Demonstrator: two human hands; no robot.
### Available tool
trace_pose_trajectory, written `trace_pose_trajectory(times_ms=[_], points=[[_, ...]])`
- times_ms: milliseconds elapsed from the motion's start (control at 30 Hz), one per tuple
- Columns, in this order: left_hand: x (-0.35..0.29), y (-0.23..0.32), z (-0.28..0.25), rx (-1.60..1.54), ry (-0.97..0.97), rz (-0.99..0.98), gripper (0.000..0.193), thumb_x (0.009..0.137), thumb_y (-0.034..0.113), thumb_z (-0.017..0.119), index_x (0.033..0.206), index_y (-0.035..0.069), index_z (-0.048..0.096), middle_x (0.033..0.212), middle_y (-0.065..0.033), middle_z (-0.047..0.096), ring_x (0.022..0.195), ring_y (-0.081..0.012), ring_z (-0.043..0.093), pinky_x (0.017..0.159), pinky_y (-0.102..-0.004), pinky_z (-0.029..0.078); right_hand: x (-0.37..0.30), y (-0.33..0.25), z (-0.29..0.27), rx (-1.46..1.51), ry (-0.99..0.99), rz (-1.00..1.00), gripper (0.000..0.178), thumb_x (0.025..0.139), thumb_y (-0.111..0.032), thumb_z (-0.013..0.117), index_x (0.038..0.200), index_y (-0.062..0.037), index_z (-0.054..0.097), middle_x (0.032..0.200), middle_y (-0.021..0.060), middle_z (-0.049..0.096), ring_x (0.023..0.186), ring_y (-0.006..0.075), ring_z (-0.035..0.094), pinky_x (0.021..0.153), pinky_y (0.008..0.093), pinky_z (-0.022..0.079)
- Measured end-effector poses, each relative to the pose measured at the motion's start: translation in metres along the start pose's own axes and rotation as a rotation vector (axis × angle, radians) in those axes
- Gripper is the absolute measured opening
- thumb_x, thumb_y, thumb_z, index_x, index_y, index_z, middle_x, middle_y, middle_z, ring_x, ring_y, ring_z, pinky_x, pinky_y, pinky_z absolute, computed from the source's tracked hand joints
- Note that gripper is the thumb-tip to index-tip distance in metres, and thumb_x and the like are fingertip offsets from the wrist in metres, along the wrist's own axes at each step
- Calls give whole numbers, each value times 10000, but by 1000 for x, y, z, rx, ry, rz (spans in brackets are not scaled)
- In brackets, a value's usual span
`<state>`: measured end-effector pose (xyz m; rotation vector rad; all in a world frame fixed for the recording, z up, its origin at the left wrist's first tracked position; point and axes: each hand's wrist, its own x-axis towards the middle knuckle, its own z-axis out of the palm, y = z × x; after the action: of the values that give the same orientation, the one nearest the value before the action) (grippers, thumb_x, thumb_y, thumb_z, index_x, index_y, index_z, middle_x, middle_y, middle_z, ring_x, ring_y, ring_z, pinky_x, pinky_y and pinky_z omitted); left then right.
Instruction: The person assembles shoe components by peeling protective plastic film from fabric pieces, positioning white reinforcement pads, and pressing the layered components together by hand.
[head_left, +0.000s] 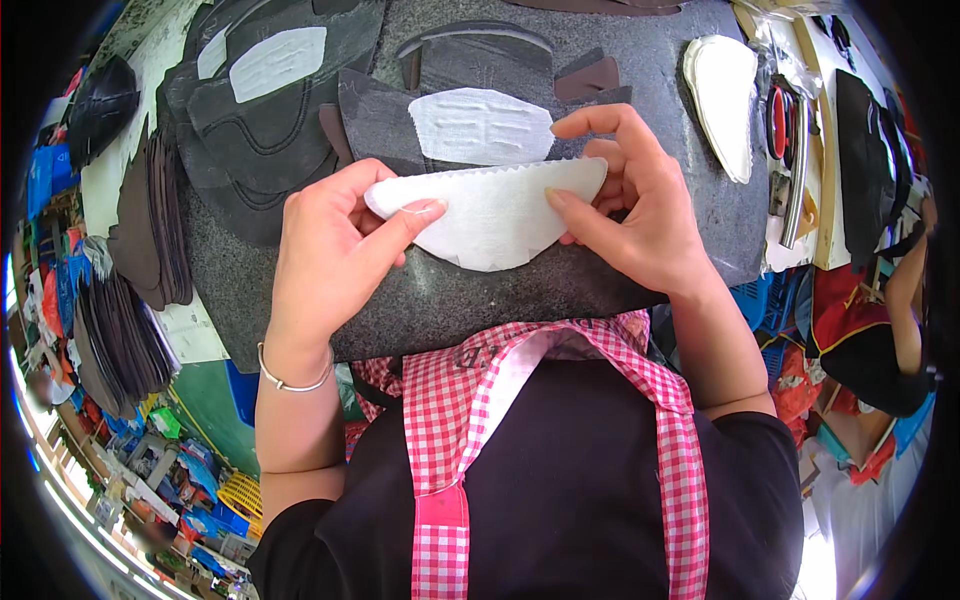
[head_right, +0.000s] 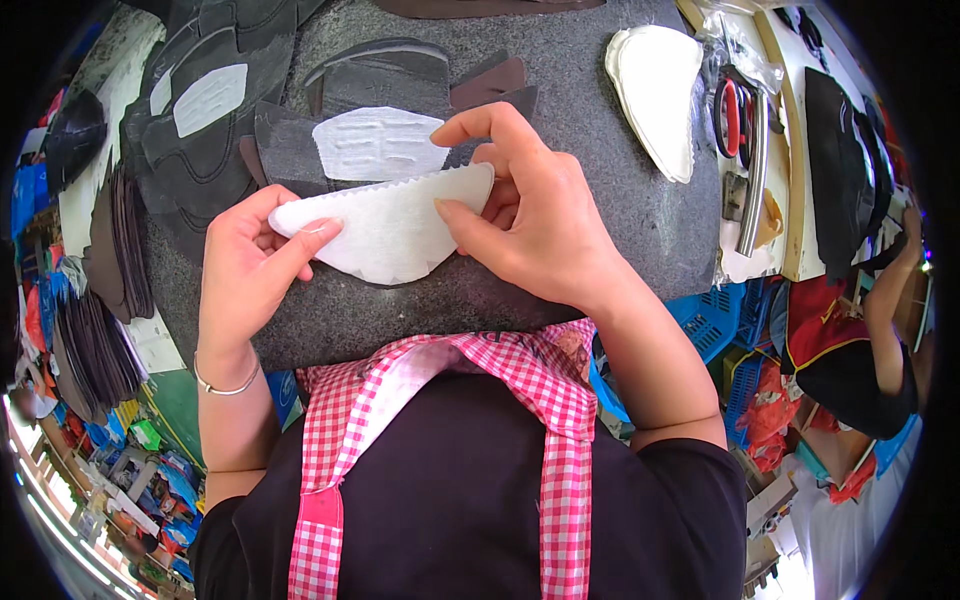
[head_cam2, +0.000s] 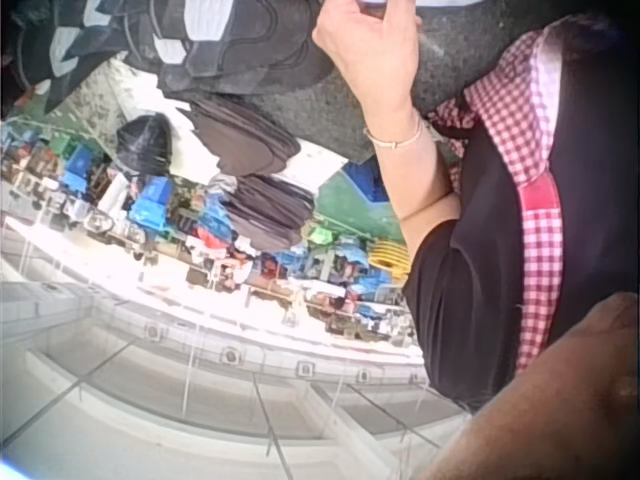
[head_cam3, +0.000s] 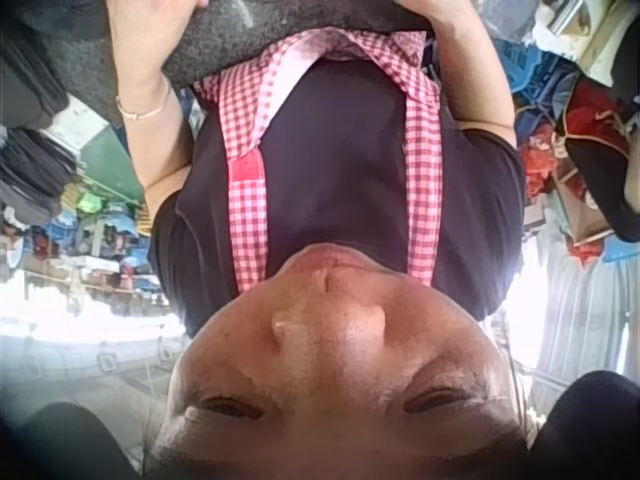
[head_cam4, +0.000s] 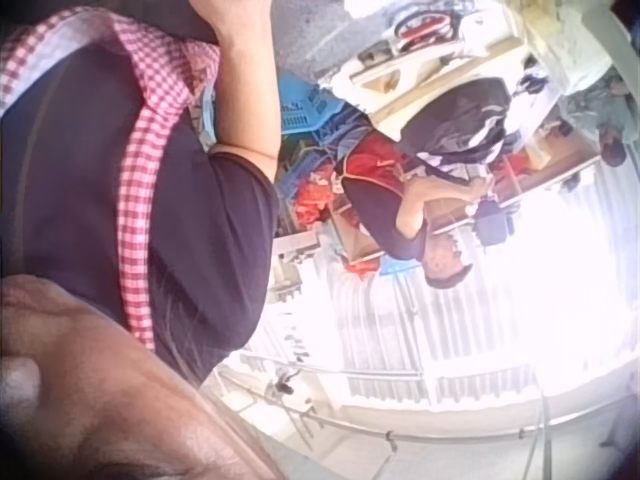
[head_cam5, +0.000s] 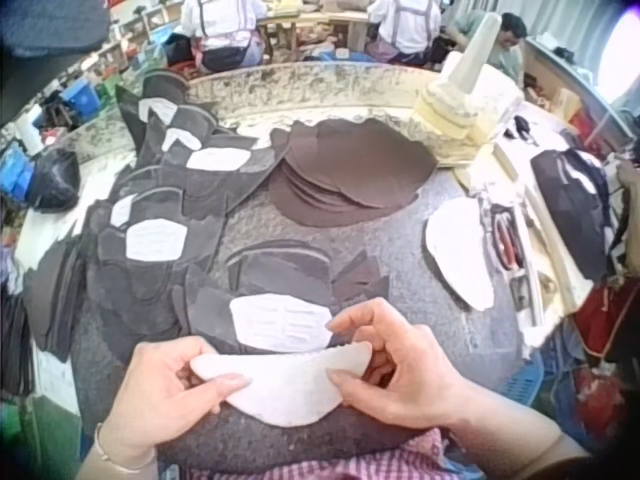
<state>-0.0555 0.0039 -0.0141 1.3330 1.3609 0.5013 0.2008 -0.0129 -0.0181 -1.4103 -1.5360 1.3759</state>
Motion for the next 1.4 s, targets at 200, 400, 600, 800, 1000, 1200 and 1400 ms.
trace_pose_trajectory(times_ms=[200,400,600,800,1000,1200,1400], points=[[2,0,5,241,45,8,197,837,133,783,825,14,627,755,-17,648,584,-41,548,501,-197,411,-1,3,3,-200,44,-104,378,790,-68,715,1123,-85,535,728,83,639,608,191,679,550,288,522],[2,9,14,845,269,592,318,724,32,714,1032,115,709,1204,-43,628,977,-205,590,803,-333,450,19,-25,-19,-753,97,-114,314,775,-249,755,1003,-98,599,677,105,626,619,301,636,589,423,496],[-3,3,37,904,173,713,574,690,-19,628,1195,244,702,1324,9,582,1131,-235,528,941,-384,381,97,-6,-63,-932,554,-549,150,845,-159,700,918,-46,636,805,97,641,751,279,631,693,380,496],[-1,3,32,848,178,742,493,705,-19,662,1149,190,710,1276,2,619,1123,-229,541,935,-380,378,126,8,-81,-883,363,-391,129,825,-131,696,874,-28,635,831,138,659,870,375,623,788,438,482],[11,21,22,426,189,779,288,761,-14,689,1033,74,727,1107,-79,697,993,-267,633,871,-357,477,119,17,-74,-936,546,-536,124,860,-135,691,927,-44,640,789,94,645,738,250,633,683,357,492],[22,24,28,212,92,769,220,834,-4,676,1048,29,713,1047,-97,710,914,-205,672,819,-310,528,116,16,-77,-894,415,-452,127,866,-160,667,932,-51,660,851,112,653,842,306,637,763,416,502],[20,25,35,-399,-3,295,182,939,68,642,1089,-35,652,993,-88,708,822,-89,661,660,-223,512,50,-38,-15,-397,229,-387,136,830,-7,688,964,-33,689,770,92,618,669,197,622,617,299,485]])
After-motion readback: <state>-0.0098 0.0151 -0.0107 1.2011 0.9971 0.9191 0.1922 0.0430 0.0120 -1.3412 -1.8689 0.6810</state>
